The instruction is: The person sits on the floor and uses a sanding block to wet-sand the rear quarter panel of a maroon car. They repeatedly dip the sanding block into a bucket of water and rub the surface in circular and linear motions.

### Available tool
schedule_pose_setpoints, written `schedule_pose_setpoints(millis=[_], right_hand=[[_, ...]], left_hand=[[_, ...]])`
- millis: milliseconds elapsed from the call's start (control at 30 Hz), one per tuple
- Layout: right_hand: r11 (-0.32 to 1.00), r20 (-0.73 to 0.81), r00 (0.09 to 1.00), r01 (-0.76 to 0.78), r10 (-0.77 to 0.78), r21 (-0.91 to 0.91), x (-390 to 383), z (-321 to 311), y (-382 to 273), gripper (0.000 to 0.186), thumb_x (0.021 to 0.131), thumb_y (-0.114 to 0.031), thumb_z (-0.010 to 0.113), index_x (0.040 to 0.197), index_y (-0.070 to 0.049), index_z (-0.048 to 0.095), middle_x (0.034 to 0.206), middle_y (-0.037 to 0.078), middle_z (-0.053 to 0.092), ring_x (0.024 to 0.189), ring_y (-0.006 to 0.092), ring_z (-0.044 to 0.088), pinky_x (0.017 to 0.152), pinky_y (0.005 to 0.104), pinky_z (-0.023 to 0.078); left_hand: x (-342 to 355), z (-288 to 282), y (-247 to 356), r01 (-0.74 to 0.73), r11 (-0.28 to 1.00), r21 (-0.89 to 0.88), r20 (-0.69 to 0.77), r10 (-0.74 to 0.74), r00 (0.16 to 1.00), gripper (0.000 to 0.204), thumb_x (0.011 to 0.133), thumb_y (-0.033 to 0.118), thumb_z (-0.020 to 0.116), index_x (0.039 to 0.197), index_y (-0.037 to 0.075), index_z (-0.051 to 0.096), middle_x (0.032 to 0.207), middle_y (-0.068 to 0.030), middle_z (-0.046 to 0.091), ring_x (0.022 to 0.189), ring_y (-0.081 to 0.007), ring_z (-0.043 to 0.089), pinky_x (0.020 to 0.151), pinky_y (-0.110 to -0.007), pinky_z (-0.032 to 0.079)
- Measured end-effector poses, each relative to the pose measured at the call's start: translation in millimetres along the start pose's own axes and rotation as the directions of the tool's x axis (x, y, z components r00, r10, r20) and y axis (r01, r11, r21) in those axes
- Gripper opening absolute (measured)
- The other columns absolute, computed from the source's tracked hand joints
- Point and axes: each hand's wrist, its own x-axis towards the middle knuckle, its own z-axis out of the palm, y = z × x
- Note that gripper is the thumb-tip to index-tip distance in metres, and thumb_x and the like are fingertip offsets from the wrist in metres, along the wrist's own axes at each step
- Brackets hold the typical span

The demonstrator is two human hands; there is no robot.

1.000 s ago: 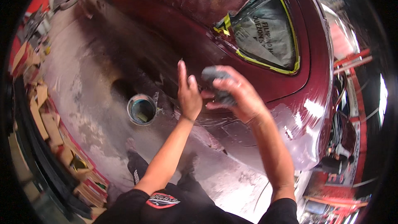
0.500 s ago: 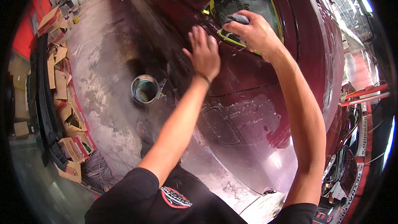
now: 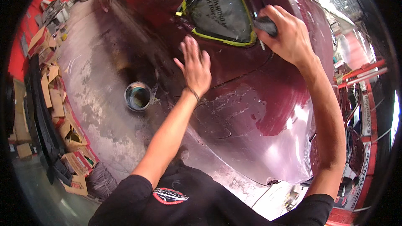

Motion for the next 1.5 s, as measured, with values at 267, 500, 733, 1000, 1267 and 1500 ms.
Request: schedule_pose_setpoints(millis=[267, 500, 733, 1000, 1267, 1500], right_hand=[[0.979, 0.042, 0.980, 0.197, -0.195, -0.053, -87.6, -25.6, 42.4, 0.055, 0.072, -0.015, 0.082, 0.124, -0.005, 0.066, 0.123, 0.016, 0.067, 0.129, 0.0397, 0.061, 0.110, 0.0519, 0.048], [0.990, -0.063, 0.988, 0.140, -0.140, -0.007, -92.3, -17.7, 42.9, 0.048, 0.078, -0.017, 0.082, 0.122, -0.004, 0.069, 0.121, 0.018, 0.070, 0.124, 0.0412, 0.065, 0.106, 0.0496, 0.051], [0.985, -0.072, 0.983, 0.171, -0.171, -0.007, -90.1, -14.5, 45.6, 0.047, 0.079, -0.015, 0.083, 0.123, -0.003, 0.069, 0.119, 0.016, 0.072, 0.124, 0.0398, 0.067, 0.107, 0.0493, 0.051], [0.987, -0.080, 0.984, 0.157, -0.158, -0.016, -87.8, -13.2, 45.1, 0.043, 0.083, -0.015, 0.083, 0.123, -0.004, 0.069, 0.120, 0.015, 0.073, 0.124, 0.0394, 0.068, 0.107, 0.0479, 0.052], [0.991, -0.095, 0.986, 0.137, -0.135, 0.010, -93.2, -13.5, 46.1, 0.042, 0.084, -0.018, 0.083, 0.121, -0.004, 0.071, 0.119, 0.014, 0.074, 0.123, 0.0391, 0.069, 0.106, 0.0475, 0.052], [0.991, -0.123, 0.984, 0.133, -0.129, 0.030, -86.1, -8.2, 47.5, 0.042, 0.083, -0.019, 0.082, 0.120, -0.004, 0.071, 0.118, 0.014, 0.074, 0.122, 0.0387, 0.069, 0.106, 0.0477, 0.052]], left_hand=[[-33.8, 10.3, 100.4, -0.570, 0.799, -0.194, 0.278, 0.602, 0.749, 0.074, 0.113, 0.047, 0.042, 0.174, 0.010, 0.020, 0.181, -0.0099, 0.019, 0.169, -0.0293, 0.010, 0.127, -0.073, -0.007], [-90.9, 7.2, 33.7, -0.508, 0.859, -0.066, 0.308, 0.501, 0.808, 0.076, 0.112, 0.046, 0.045, 0.174, 0.012, 0.017, 0.183, -0.0079, 0.013, 0.169, -0.0268, 0.007, 0.126, -0.075, -0.007], [-41.7, 5.7, 86.7, -0.602, 0.789, -0.124, 0.197, 0.615, 0.764, 0.076, 0.104, 0.036, 0.063, 0.171, 0.015, 0.031, 0.180, -0.0026, 0.026, 0.168, -0.0279, 0.016, 0.123, -0.081, 0.001], [-35.2, 0.8, 53.4, -0.723, 0.690, -0.045, 0.246, 0.709, 0.661, 0.072, 0.101, 0.038, 0.068, 0.166, 0.017, 0.042, 0.178, 0.0026, 0.031, 0.168, -0.0223, 0.015, 0.124, -0.080, -0.001], [-52.4, -5.6, 50.8, -0.655, 0.754, -0.051, 0.273, 0.642, 0.717, 0.072, 0.101, 0.037, 0.068, 0.167, 0.019, 0.043, 0.178, 0.0021, 0.032, 0.168, -0.0249, 0.012, 0.124, -0.080, -0.004], [-20.1, 10.5, 128.3, -0.579, 0.810, -0.090, 0.104, 0.586, 0.803, 0.077, 0.102, 0.033, 0.066, 0.168, 0.005, 0.035, 0.177, -0.0108, 0.030, 0.167, -0.0276, 0.017, 0.124, -0.079, 0.007]])
